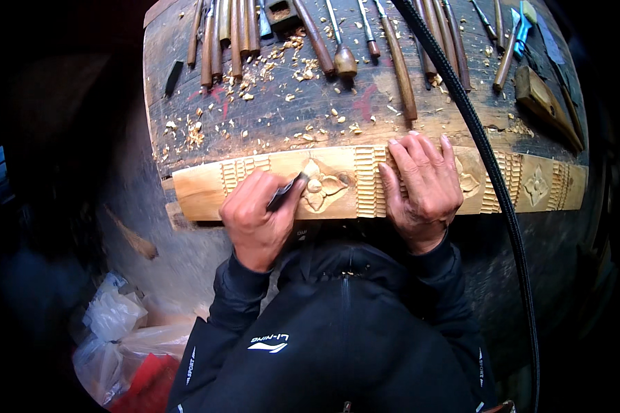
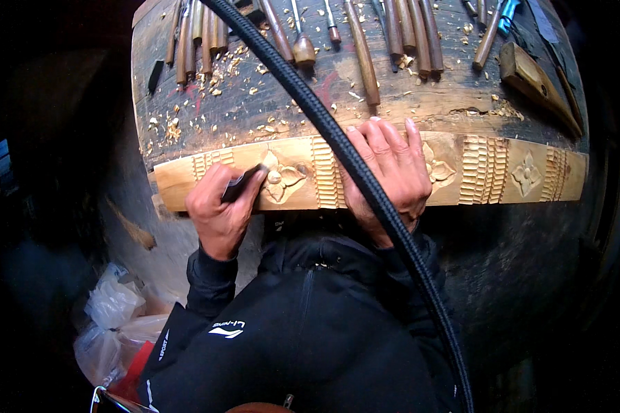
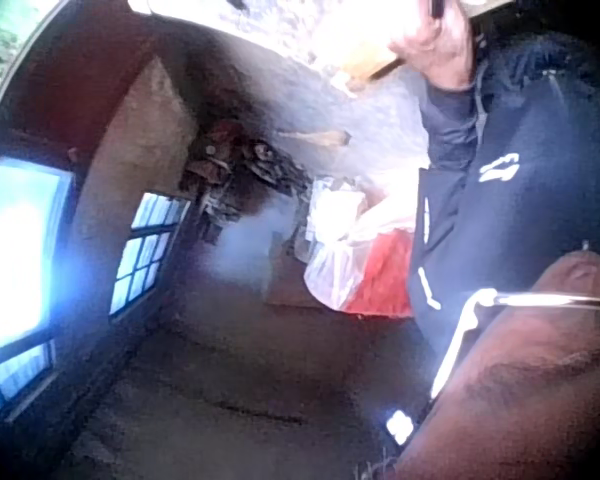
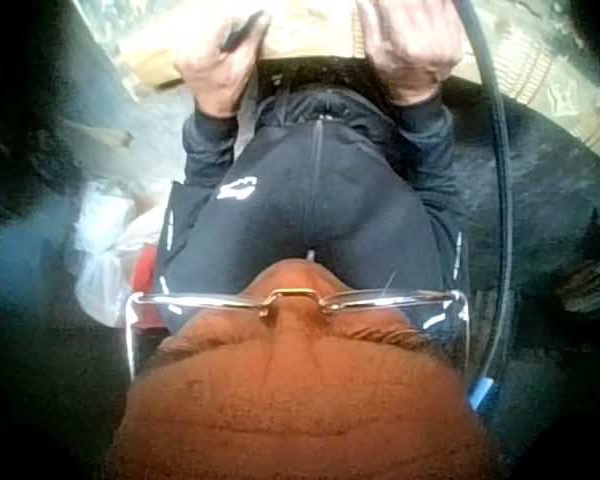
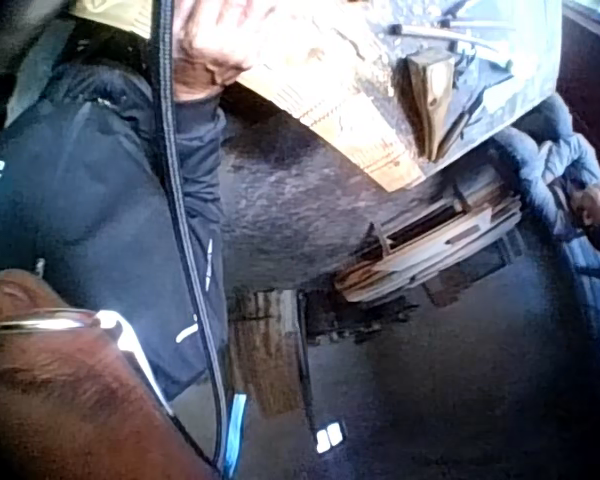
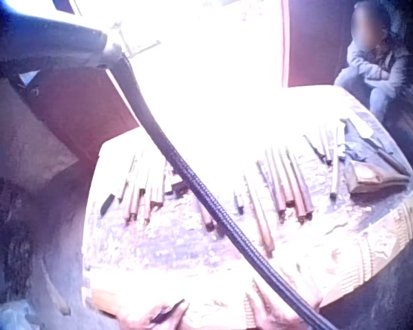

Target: The person sands a decorative wood carving with a small piece of sandpaper, then uses a carving tool to refine the detail of a floral pattern on the wood piece.

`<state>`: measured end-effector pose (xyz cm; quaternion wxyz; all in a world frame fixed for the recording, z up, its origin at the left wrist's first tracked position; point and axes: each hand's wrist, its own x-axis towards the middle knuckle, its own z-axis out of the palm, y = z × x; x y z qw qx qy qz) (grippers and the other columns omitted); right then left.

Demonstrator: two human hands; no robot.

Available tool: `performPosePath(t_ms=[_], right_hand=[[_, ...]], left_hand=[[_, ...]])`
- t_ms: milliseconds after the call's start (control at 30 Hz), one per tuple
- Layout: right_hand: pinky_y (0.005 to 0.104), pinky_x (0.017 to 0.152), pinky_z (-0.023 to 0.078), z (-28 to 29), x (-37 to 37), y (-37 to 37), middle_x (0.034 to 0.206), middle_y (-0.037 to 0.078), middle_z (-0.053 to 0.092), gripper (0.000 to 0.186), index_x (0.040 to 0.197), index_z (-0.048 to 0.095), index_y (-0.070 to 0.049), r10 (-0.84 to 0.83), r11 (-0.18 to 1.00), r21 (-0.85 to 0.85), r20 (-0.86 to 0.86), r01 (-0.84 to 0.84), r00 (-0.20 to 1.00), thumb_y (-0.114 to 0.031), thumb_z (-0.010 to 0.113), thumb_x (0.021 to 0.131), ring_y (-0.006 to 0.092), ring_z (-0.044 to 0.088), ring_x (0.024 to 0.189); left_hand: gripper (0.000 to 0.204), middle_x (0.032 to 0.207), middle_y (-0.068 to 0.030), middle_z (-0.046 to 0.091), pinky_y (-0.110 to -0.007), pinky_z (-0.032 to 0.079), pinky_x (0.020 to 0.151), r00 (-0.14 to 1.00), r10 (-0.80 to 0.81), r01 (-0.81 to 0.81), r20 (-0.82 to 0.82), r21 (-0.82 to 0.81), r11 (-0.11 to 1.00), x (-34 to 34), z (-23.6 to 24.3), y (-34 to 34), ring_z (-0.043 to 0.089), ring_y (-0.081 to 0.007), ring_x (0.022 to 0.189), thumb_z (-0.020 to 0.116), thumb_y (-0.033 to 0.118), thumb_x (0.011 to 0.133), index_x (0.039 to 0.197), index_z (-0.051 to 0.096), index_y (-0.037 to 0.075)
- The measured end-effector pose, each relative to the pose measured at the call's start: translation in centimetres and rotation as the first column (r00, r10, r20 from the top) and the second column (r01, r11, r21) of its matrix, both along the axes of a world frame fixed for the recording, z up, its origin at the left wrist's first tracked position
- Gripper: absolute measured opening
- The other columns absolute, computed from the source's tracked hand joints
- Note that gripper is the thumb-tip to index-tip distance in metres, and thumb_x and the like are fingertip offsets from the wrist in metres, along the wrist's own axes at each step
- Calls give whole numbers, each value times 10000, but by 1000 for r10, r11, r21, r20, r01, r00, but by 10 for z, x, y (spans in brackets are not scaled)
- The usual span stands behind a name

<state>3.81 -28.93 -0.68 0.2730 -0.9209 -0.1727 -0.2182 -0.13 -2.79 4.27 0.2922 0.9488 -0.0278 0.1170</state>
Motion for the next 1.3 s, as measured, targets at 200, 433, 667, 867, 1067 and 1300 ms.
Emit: performPosePath(t_ms=[200, 433, 667, 867, 1067, 1300], right_hand=[[626, 1238, 524, 1, 2, 2, 1278, 152, 849, 397, 1292, 858, -38, -6, 1000, -6, 1, 6, 1000, -96, 937, 907, 379, 790, 1294], [622, 1246, 520, 1, 1, 1, 1284, 154, 847, 397, 1294, 860, -46, -9, 1000, -27, 1, 9, 1000, -99, 937, 909, 376, 790, 1293], [630, 1251, 515, -2, 1, 1, 1278, 152, 846, 391, 1299, 856, -46, -6, 1000, -20, 2, 6, 1000, -100, 929, 919, 379, 787, 1296], [630, 1256, 510, 0, -1, -1, 1270, 151, 844, 388, 1303, 850, -43, 3, 1000, -17, -2, -3, 1000, -98, 922, 926, 382, 784, 1298], [624, 1261, 508, 1, -2, 0, 1282, 154, 846, 391, 1307, 851, -45, 10, 1000, -24, -17, -10, 1000, -89, 924, 925, 378, 784, 1311], [621, 1258, 511, 0, -1, -1, 1301, 159, 850, 386, 1307, 856, -42, -4, 999, -40, -12, 3, 1000, -93, 927, 931, 379, 785, 1315]], left_hand=[[253, 785, -112, 654, -435, 499, 658, 998, 15, -12, 57, -56, 998, 6, -6, -4, 662, -320, 701, 991, 87, 896, 894, 740, 57], [259, 783, -102, 652, -441, 494, 649, 999, 11, -11, 43, -12, 1000, -4, -6, 3, 662, -326, 698, 998, 87, 877, 884, 740, 73], [269, 773, -109, 635, -445, 486, 646, 999, 38, -39, -6, -24, 999, -7, -5, 4, 647, -330, 688, 995, 96, 876, 881, 728, 66], [271, 775, -103, 639, -428, 485, 644, 999, 1, -2, 37, 29, 1000, 1, 0, -4, 648, -309, 684, 992, 90, 886, 881, 723, 55], [258, 774, -102, 641, -441, 495, 647, 994, 30, -30, 102, -7, 1000, 4, -4, -9, 665, -337, 699, 984, 91, 873, 880, 727, 76], [172, 882, -95, 797, -344, 582, 720, 916, 339, -308, 212, -165, 937, -10, 13, 18, 757, -193, 769, 994, 17, 925, 1005, 842, 8]])
